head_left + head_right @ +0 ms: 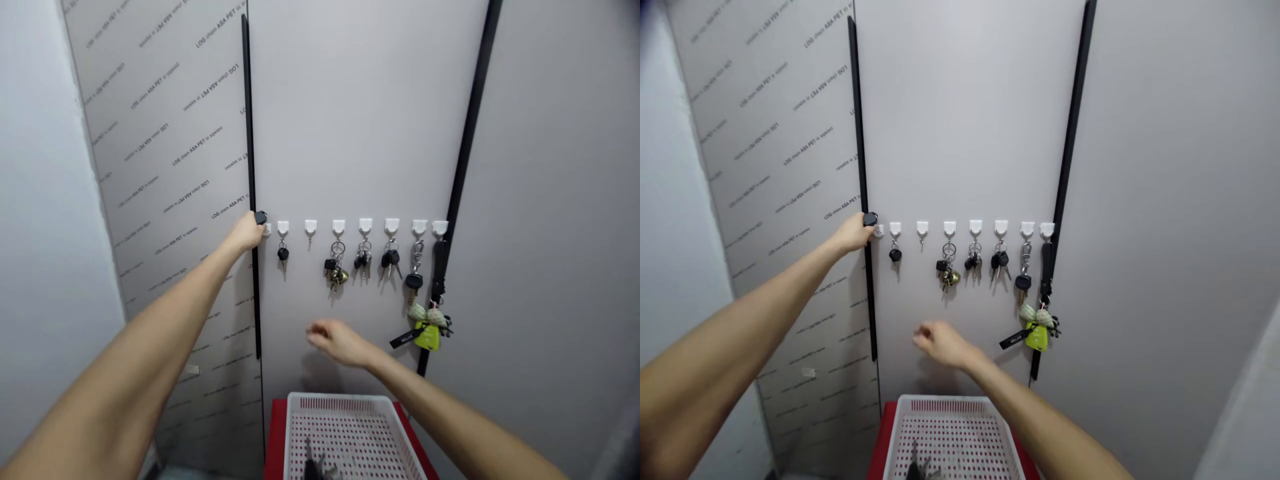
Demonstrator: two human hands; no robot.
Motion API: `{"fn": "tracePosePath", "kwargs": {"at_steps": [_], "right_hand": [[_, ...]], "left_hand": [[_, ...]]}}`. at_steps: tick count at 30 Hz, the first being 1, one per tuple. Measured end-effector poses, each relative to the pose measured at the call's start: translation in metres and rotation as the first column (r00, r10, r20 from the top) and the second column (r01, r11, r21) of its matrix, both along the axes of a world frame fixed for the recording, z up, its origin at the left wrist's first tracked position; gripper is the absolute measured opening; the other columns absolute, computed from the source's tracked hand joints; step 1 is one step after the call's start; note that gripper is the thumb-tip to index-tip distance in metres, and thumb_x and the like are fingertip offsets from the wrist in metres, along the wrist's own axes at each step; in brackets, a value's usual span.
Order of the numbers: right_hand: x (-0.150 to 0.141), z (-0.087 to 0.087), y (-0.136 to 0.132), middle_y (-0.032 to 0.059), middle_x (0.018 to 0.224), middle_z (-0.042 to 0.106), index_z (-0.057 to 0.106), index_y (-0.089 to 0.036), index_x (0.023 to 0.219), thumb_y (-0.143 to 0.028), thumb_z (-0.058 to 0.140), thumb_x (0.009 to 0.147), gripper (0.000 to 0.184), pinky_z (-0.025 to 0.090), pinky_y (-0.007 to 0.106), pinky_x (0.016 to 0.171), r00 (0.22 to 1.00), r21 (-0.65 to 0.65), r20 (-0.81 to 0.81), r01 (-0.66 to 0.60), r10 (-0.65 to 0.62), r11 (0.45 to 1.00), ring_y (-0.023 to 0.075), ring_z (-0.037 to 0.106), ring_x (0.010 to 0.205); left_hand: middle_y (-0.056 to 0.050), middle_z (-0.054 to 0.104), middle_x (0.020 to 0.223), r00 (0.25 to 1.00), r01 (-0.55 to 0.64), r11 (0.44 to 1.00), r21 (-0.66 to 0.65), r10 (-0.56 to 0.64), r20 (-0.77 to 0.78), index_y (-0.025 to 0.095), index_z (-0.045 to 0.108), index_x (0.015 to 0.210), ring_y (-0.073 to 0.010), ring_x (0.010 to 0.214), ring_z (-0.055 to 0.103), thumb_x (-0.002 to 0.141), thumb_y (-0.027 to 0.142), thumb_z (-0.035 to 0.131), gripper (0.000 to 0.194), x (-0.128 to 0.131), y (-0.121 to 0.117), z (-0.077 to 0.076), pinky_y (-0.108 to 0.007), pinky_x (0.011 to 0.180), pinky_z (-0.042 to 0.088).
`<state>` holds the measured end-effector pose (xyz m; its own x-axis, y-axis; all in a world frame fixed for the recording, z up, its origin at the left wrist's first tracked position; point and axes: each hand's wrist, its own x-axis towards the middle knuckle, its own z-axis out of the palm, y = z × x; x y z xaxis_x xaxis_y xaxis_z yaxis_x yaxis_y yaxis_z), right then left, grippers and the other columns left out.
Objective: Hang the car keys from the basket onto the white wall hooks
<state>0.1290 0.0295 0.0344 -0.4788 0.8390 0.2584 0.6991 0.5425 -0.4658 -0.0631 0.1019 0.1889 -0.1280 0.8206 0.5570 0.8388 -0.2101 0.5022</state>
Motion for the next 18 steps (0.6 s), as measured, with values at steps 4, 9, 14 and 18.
{"fn": "tracePosePath", "kwargs": {"at_steps": [4,9,14,18], "right_hand": [[-0.042,0.066,0.034,0.0056,0.083,0.056,0.047,-0.014,0.096,-0.038,0.040,0.065,0.040,0.036,0.022,0.065,0.921,0.167,-0.319,0.288,-0.225,0.943,0.0122,0.050,0.073],[-0.083,0.090,0.066,0.0085,0.082,0.057,0.052,-0.014,0.085,-0.042,0.045,0.059,0.038,0.037,0.027,0.063,0.826,0.121,-0.342,0.511,-0.447,0.851,0.0185,0.051,0.079],[-0.091,0.080,0.076,0.0064,0.071,0.058,0.053,-0.014,0.074,-0.034,0.039,0.065,0.025,0.039,0.023,0.056,0.811,0.081,-0.381,0.507,-0.443,0.858,0.0149,0.054,0.065],[-0.080,0.090,0.074,0.0024,0.059,0.057,0.051,-0.014,0.071,-0.031,0.032,0.070,0.026,0.038,0.019,0.049,0.832,0.102,-0.439,0.421,-0.339,0.901,0.0089,0.052,0.048]], "left_hand": [[-0.001,0.053,0.050,0.957,-0.015,0.990,-0.141,-0.026,-0.290,0.016,0.047,0.063,-0.0116,0.046,0.049,0.061,0.023,0.041,0.009,-0.009,-0.010,0.013,-0.020,0.045,0.034],[0.000,0.050,0.044,0.956,0.054,0.918,-0.392,-0.161,-0.245,0.015,0.045,0.057,-0.0089,0.037,0.045,0.062,0.021,0.039,0.010,-0.021,-0.022,0.000,-0.019,0.041,0.033],[0.001,0.049,0.042,0.965,0.211,0.819,-0.533,-0.261,-0.020,0.014,0.042,0.057,-0.0076,0.034,0.043,0.064,0.021,0.040,0.010,-0.033,-0.028,-0.017,-0.019,0.037,0.032],[0.001,0.048,0.044,0.931,0.363,0.871,-0.332,-0.327,0.161,0.014,0.040,0.056,-0.0056,0.035,0.042,0.067,0.023,0.039,0.014,-0.035,-0.027,-0.014,-0.017,0.036,0.030]]}}
